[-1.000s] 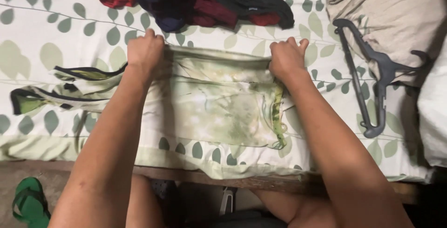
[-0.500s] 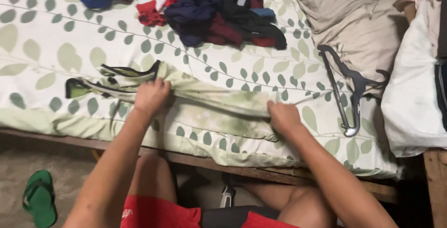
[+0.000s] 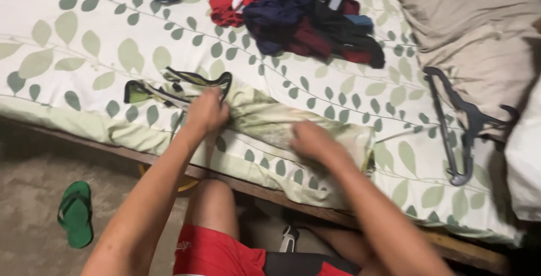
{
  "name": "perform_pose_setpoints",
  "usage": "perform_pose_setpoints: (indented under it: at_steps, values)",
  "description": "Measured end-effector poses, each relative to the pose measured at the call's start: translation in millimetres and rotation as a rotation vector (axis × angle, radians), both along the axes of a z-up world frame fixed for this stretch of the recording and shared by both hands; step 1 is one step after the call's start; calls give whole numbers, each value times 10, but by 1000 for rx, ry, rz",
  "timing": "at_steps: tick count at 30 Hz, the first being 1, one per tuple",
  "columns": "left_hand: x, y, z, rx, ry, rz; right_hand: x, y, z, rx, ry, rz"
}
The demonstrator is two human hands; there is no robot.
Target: The recorder folds various items of clothing, including shorts and tank tops, on a bed and places them in a shelf.
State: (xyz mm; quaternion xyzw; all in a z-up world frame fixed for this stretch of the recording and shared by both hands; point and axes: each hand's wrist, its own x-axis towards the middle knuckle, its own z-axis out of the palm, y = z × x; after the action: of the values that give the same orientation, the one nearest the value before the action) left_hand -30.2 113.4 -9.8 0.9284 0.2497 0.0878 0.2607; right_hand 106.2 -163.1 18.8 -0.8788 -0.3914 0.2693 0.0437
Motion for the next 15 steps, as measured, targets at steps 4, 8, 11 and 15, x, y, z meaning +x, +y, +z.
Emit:
perform_pose_setpoints:
  at_steps: [4, 8, 11, 15]
  values:
    - [112, 746, -457, 56, -77, 133, -407, 643, -385, 345, 138, 12]
    - [114, 1236, -321, 124, 64, 303, -527, 905, -710, 211, 218, -30]
    - [106, 1443, -292, 140, 239, 237, -568, 996, -663, 122, 218, -85]
    - [183, 1730, -639, 82, 276, 126, -526, 1134, -638, -8, 236, -98]
